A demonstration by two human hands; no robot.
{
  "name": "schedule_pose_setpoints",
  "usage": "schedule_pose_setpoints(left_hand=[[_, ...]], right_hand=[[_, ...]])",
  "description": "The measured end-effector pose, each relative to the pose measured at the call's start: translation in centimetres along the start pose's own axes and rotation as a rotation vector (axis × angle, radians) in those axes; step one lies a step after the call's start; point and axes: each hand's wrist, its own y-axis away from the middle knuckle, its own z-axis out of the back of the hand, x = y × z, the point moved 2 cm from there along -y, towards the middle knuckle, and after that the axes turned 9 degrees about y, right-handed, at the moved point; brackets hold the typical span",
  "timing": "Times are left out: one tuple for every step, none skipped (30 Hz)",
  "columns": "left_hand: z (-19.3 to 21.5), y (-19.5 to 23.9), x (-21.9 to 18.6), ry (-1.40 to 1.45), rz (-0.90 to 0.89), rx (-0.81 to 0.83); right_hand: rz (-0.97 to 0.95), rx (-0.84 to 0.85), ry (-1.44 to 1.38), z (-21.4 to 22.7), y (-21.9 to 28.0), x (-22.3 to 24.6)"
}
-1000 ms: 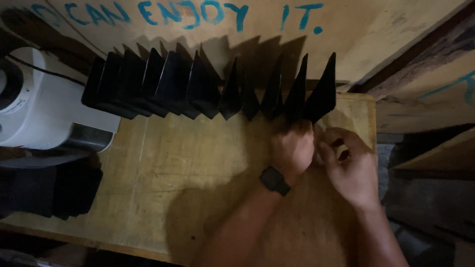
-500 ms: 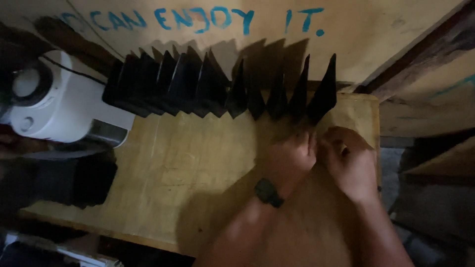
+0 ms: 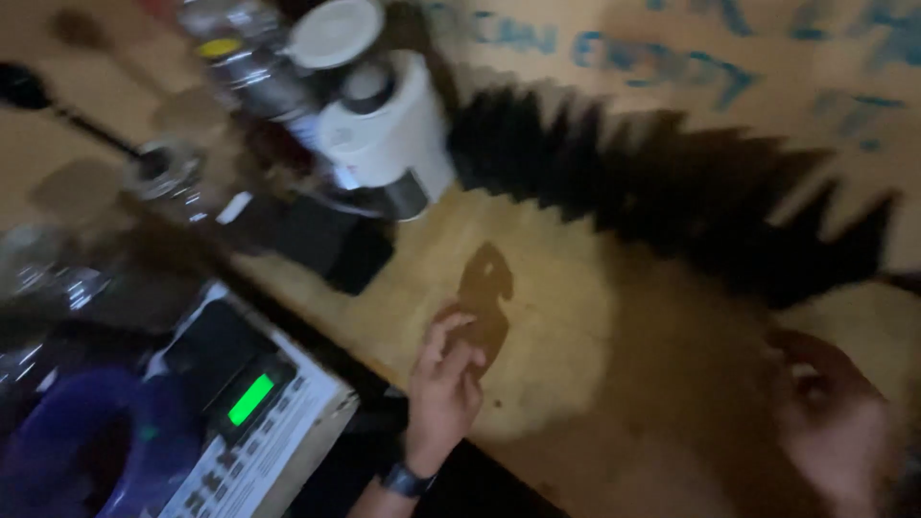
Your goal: Measuring and packaging ground coffee into small pouches using a spoon and a digital scale.
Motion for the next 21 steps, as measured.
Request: schedule_pose_setpoints(left_hand=[[2.3,0.4,-0.5,-0.014,-0.021,-0.047],[4.0,1.3,0.1,-0.030,-0.012,-0.072],[5.8,2.2,0.6,-0.062,-0.003,-0.112],[7.6,3.3,1.1,-0.090,0.015,-0.147],[9.1,3.7,1.8,-0.101,0.032,-0.168],[10.5,4.2,2.7,-0.169,0.089,-0.167],[11.7,4.6,3.5,-0.236,0.147,-0.165],[12.9,3.8,3.5,-0.244,0.166,-0.182],[14.2,2.9,3.5,-0.268,0.193,-0.225],[15.5,1.6,3.9,-0.288,0.203,-0.265],[16.1,0.6,4.6,-0.290,0.205,-0.280],[16.6,-0.5,5.2,-0.311,0.158,-0.285],[17.1,-1.6,5.8,-0.332,0.112,-0.290],[17.2,-2.6,6.9,-0.330,0.123,-0.296],[17.2,-3.5,8.0,-0.325,0.190,-0.274],[17.3,-4.7,9.3,-0.321,0.250,-0.253],[17.1,-5.1,10.9,-0.319,0.255,-0.261],[16.7,-5.8,12.5,-0.332,0.252,-0.211],[16.2,-6.6,14.1,-0.345,0.248,-0.161],[16.4,-7.1,14.6,-0.341,0.247,-0.162],[16.3,-7.6,15.3,-0.356,0.340,-0.079]], right_hand=[[0.004,0.045,0.037,-0.6,-0.3,-0.5],[0.033,0.057,0.035,-0.5,1.0,2.1],[0.020,0.010,0.041,-0.2,2.4,4.6],[0.003,-0.032,0.055,0.2,3.9,7.2],[0.027,-0.015,0.059,-4.5,1.4,4.3],[0.111,-0.231,0.031,-8.3,0.0,0.1],[0.195,-0.447,-0.002,-11.4,-0.3,-5.2],[0.215,-0.429,-0.003,-10.6,-2.5,-6.7],[0.318,0.032,0.124,-10.8,-5.1,-7.9],[0.394,0.478,0.255,-11.0,-7.4,-9.2],[0.409,0.477,0.258,-12.7,-8.4,-12.3],[0.716,0.326,0.361,-14.3,-9.0,-15.0],[1.014,0.157,0.453,-15.8,-9.7,-17.9],[1.022,0.166,0.459,-15.2,-11.1,-20.2],[0.973,0.178,0.435,-14.8,-11.6,-22.4],[0.925,0.184,0.410,-14.8,-11.5,-24.5],[0.876,0.189,0.385,-14.9,-9.1,-23.2],[0.821,0.188,0.358,-15.0,-6.6,-21.8],[0.767,0.187,0.331,-15.1,-4.1,-20.3],[0.709,0.188,0.305,-15.7,-0.9,-14.8],[0.651,0.188,0.279,-15.4,2.5,-9.1]])
